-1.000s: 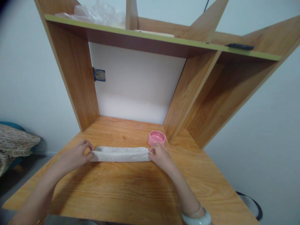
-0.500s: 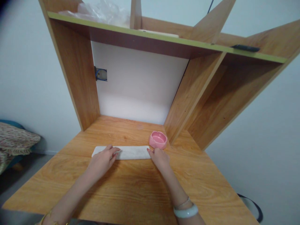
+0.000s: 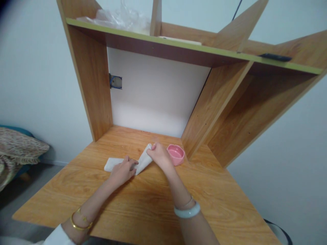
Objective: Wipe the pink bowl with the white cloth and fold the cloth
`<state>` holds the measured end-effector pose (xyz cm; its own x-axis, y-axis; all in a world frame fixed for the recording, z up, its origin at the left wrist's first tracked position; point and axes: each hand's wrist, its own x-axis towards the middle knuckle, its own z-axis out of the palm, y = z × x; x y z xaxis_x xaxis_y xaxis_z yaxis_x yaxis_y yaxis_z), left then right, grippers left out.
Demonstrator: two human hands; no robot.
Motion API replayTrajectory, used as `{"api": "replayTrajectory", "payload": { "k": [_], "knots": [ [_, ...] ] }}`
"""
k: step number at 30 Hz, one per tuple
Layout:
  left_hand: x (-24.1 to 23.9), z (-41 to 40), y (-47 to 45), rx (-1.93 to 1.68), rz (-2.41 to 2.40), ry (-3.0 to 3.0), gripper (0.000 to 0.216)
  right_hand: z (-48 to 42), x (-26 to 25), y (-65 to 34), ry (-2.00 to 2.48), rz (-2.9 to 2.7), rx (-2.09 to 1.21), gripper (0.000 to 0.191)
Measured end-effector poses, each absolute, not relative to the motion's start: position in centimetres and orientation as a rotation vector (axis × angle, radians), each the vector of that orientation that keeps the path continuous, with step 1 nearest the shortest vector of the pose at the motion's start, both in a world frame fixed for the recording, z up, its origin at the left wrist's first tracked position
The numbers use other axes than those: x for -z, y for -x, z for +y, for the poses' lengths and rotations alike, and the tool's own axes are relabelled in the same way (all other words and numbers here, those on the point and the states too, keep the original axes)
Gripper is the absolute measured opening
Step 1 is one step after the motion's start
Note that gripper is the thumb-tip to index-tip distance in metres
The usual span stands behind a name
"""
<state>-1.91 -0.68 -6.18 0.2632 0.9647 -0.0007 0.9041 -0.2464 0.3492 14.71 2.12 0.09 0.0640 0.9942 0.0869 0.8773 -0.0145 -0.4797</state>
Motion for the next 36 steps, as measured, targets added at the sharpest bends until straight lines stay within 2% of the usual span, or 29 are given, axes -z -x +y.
{"api": "replayTrajectory", "payload": {
  "k": [4,7,13,17,21,23,27,31,36],
  "knots": [
    [5.1,-1.6,5.8,-0.468,1.93,-2.105,0.03,2.2,-2.3,-8.4,1.919,-2.1,-0.249,0.021],
    [4.9,-2.2,9.1,-0.435,2.152,-1.923,0.032,1.8,-1.6,-4.1,1.891,-2.226,-0.226,0.029],
    [6.0,-2.3,11.9,-0.41,2.137,-1.887,0.03,1.0,1.7,0.5,1.829,-2.388,-0.461,0.034],
    [5.3,-2.3,12.7,-0.514,2.202,-1.815,0.035,1.3,1.3,-2.9,1.757,-2.303,-0.42,0.036],
    [4.1,-2.4,12.1,-0.54,2.216,-1.783,0.045,2.1,1.0,-8.5,1.983,-2.178,-0.369,0.04],
    [3.9,-2.3,11.3,-0.419,2.211,-1.794,0.048,2.4,2.1,-10.0,2.002,-2.19,-0.479,0.041],
    [4.4,-2.2,9.9,-0.122,2.153,-1.901,0.04,2.2,5.5,-10.4,1.895,-2.149,-0.783,0.033],
    [4.5,-2.4,9.5,-0.137,2.092,-1.949,0.043,1.3,6.7,-12.7,1.896,-2.066,-0.825,0.027],
    [4.5,-2.3,9.2,-0.188,1.965,-1.961,0.048,-1.1,5.9,-23.2,1.973,-1.961,-0.815,0.025]
  ]
}}
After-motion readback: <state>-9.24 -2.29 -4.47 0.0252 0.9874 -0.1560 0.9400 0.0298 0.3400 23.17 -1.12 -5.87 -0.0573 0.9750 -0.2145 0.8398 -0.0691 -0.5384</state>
